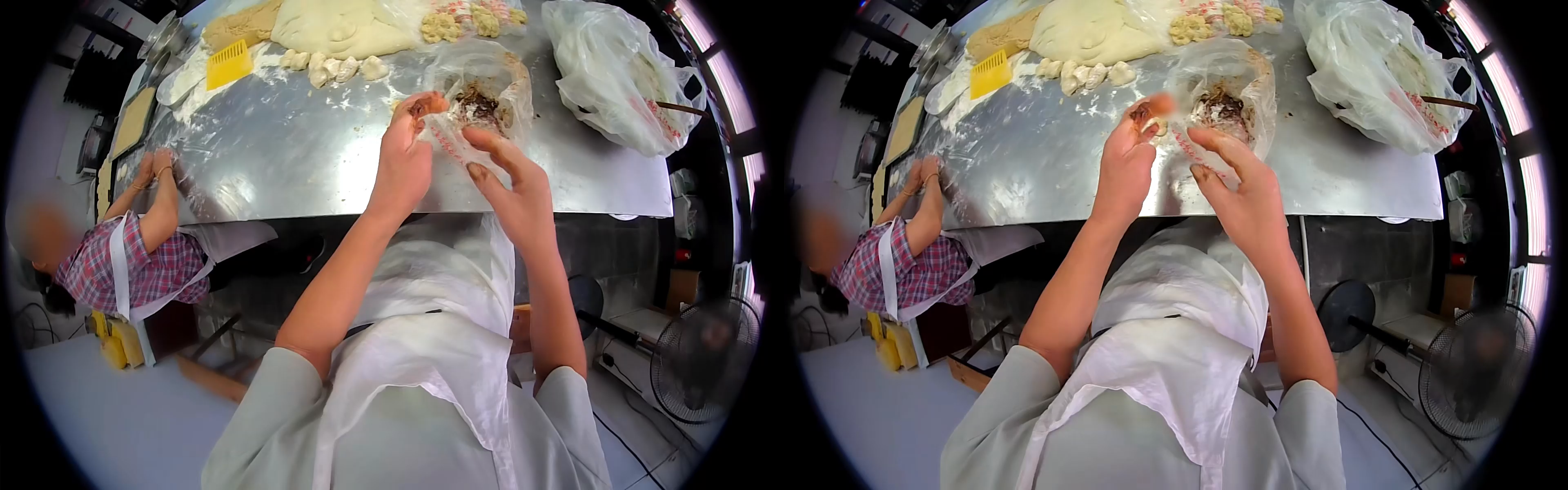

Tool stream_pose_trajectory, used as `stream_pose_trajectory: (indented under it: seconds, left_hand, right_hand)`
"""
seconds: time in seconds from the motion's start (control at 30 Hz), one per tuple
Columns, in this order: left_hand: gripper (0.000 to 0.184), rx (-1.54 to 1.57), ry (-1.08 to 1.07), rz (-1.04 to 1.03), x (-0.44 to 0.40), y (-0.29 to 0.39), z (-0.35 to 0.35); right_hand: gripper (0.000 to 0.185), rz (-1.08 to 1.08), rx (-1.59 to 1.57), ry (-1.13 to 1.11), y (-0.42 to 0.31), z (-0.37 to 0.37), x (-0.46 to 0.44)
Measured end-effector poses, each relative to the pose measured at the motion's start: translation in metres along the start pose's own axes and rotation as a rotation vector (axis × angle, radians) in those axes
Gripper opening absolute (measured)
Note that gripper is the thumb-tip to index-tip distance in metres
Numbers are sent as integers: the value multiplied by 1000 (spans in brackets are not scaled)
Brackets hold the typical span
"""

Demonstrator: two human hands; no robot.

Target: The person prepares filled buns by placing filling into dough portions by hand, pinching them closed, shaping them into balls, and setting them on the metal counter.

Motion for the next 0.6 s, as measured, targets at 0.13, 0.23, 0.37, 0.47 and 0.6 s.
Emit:
stream_pose_trajectory:
  seconds: [0.13,0.23,0.37,0.47,0.6]
  left_hand:
    - [76,-257,-96,-162,5,12,-4]
    - [79,-429,-163,-277,11,18,-10]
    - [75,-653,-261,-463,16,25,-19]
    - [75,-760,-291,-480,22,22,-22]
    - [76,-813,-308,-485,25,19,-22]
  right_hand:
    - [30,-142,-320,-47,5,-3,-19]
    - [25,-205,-508,-26,4,-5,-31]
    - [21,-352,-649,-48,21,-6,-55]
    - [21,-363,-620,-86,29,-10,-61]
    - [21,-306,-520,-116,26,-11,-64]
Point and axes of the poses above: each hand's wrist, its own x-axis away from the middle knuckle, its own z-axis out of the back of the hand, y = z × x, the point moved 5 cm from there along -x, towards the middle knuckle, and after that the axes turned 12 degrees about -z, right-handed, at the moved point
